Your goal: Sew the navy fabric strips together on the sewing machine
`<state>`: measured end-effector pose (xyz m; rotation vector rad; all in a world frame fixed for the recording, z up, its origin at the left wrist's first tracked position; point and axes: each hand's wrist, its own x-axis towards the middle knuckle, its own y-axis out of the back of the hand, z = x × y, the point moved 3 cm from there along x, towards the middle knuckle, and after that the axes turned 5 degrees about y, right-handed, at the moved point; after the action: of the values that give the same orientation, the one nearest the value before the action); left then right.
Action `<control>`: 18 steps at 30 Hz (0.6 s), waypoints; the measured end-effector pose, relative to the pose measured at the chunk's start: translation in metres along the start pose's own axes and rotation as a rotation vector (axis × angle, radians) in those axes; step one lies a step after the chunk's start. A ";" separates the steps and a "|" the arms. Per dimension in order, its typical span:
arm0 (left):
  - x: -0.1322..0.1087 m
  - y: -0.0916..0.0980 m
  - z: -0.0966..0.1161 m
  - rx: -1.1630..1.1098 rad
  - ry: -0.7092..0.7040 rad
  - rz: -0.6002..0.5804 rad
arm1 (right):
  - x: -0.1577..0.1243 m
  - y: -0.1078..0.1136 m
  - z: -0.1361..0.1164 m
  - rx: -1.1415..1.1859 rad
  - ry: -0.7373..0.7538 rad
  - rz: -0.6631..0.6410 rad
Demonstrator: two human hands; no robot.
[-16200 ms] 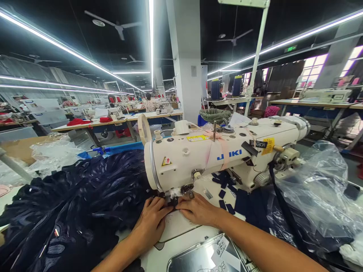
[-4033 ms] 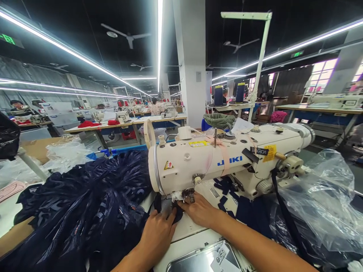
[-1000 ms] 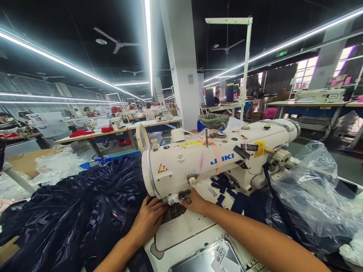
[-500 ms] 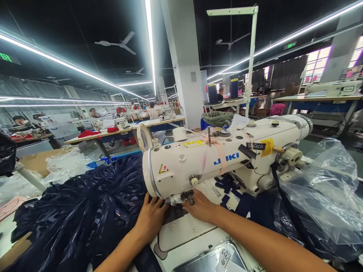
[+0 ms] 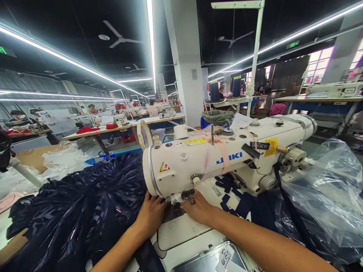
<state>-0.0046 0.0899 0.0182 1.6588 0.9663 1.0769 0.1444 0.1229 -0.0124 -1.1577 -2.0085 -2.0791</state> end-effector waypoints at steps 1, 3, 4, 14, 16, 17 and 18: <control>0.001 -0.001 0.000 -0.005 -0.003 0.001 | 0.000 -0.003 0.001 -0.011 -0.008 -0.003; 0.003 -0.002 -0.001 -0.011 -0.009 -0.010 | -0.002 -0.005 0.000 -0.049 -0.020 -0.004; 0.004 -0.003 0.000 -0.010 -0.010 -0.017 | -0.002 -0.005 -0.001 -0.074 -0.018 -0.006; 0.011 -0.005 0.002 0.019 0.007 -0.067 | -0.003 -0.012 -0.009 -0.228 -0.014 -0.126; 0.012 -0.004 0.003 0.020 0.015 -0.068 | -0.003 -0.014 -0.007 -0.159 -0.054 -0.116; 0.011 -0.002 0.004 0.020 0.021 -0.068 | -0.003 -0.013 -0.005 -0.107 -0.070 -0.092; 0.010 0.001 0.005 0.019 0.027 -0.071 | -0.001 -0.011 -0.003 -0.045 -0.080 -0.064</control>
<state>0.0036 0.0978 0.0202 1.6167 1.0486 1.0478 0.1385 0.1214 -0.0217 -1.2190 -2.0704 -2.1513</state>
